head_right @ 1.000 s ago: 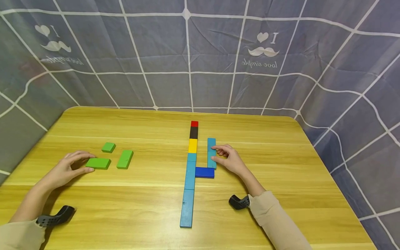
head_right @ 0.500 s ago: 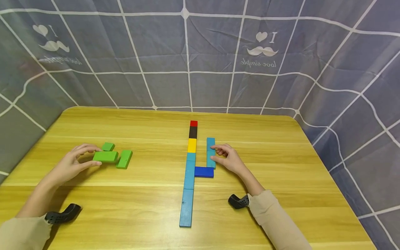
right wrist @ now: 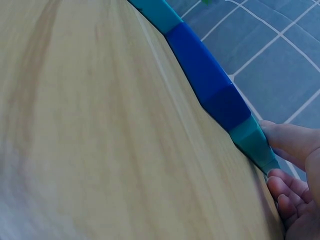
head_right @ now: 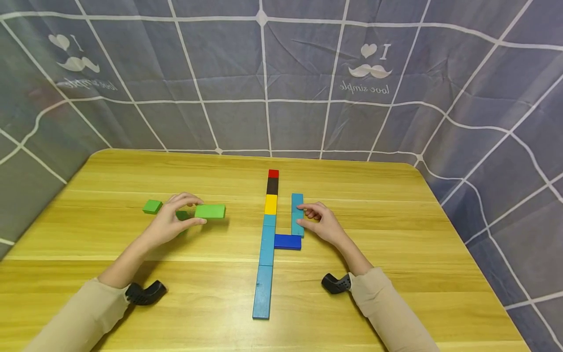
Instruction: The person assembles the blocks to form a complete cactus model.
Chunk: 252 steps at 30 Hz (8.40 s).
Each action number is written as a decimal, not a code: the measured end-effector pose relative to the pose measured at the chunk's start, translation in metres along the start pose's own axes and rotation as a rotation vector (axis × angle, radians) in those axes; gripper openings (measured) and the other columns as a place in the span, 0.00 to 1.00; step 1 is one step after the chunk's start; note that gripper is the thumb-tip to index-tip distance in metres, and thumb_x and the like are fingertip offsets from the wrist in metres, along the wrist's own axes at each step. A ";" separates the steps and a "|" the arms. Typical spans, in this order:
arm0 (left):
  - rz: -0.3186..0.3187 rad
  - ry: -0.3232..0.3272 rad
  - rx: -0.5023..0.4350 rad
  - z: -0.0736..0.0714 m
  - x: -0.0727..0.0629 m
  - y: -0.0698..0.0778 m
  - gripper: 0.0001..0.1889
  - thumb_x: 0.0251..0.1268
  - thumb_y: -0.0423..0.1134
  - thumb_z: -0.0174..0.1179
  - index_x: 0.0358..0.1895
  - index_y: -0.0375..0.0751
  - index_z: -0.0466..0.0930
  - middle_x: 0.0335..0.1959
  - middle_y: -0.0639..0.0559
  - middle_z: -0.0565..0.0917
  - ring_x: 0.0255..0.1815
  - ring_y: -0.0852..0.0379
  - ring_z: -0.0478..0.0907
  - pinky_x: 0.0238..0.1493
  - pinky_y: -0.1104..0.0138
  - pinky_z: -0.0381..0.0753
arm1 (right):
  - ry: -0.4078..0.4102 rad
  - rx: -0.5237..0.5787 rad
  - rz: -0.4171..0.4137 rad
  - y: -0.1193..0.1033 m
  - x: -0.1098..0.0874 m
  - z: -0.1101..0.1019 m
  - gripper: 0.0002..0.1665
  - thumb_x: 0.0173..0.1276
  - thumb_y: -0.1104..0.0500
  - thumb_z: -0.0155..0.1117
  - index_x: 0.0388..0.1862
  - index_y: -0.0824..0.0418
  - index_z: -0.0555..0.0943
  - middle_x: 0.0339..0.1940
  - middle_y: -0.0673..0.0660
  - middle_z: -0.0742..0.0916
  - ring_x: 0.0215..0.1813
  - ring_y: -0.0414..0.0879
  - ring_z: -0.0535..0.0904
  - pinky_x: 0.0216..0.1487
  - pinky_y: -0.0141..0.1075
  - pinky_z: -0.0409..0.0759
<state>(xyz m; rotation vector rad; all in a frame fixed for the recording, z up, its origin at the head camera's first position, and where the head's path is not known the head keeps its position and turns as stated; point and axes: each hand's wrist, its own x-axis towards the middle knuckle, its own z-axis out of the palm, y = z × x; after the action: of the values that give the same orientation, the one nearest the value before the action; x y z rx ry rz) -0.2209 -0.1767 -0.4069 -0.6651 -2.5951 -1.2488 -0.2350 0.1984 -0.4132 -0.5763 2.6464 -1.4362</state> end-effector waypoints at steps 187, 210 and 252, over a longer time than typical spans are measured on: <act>-0.162 -0.241 -0.015 0.052 0.081 -0.026 0.25 0.64 0.43 0.54 0.63 0.38 0.67 0.60 0.42 0.69 0.60 0.44 0.58 0.60 0.48 0.42 | 0.011 0.005 -0.033 0.029 0.004 0.003 0.21 0.60 0.60 0.65 0.53 0.62 0.78 0.38 0.58 0.77 0.38 0.46 0.70 0.40 0.33 0.68; -0.113 -0.269 -0.014 0.053 0.081 -0.028 0.24 0.61 0.45 0.58 0.60 0.42 0.71 0.61 0.44 0.68 0.61 0.44 0.57 0.59 0.49 0.41 | 0.007 0.006 -0.003 0.011 0.003 0.001 0.21 0.60 0.63 0.64 0.52 0.67 0.77 0.39 0.63 0.77 0.39 0.51 0.70 0.41 0.34 0.67; -0.123 -0.163 0.032 -0.018 0.044 -0.035 0.28 0.59 0.43 0.61 0.62 0.40 0.68 0.64 0.40 0.65 0.64 0.38 0.54 0.60 0.40 0.38 | 0.016 -0.019 -0.009 0.021 0.003 0.003 0.21 0.60 0.62 0.65 0.53 0.65 0.78 0.38 0.60 0.77 0.38 0.48 0.70 0.40 0.33 0.68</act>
<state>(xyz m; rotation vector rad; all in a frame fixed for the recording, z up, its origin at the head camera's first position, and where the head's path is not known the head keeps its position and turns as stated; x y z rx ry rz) -0.2771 -0.1960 -0.4042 -0.6357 -2.8218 -1.2322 -0.2435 0.2049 -0.4314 -0.5811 2.6762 -1.4255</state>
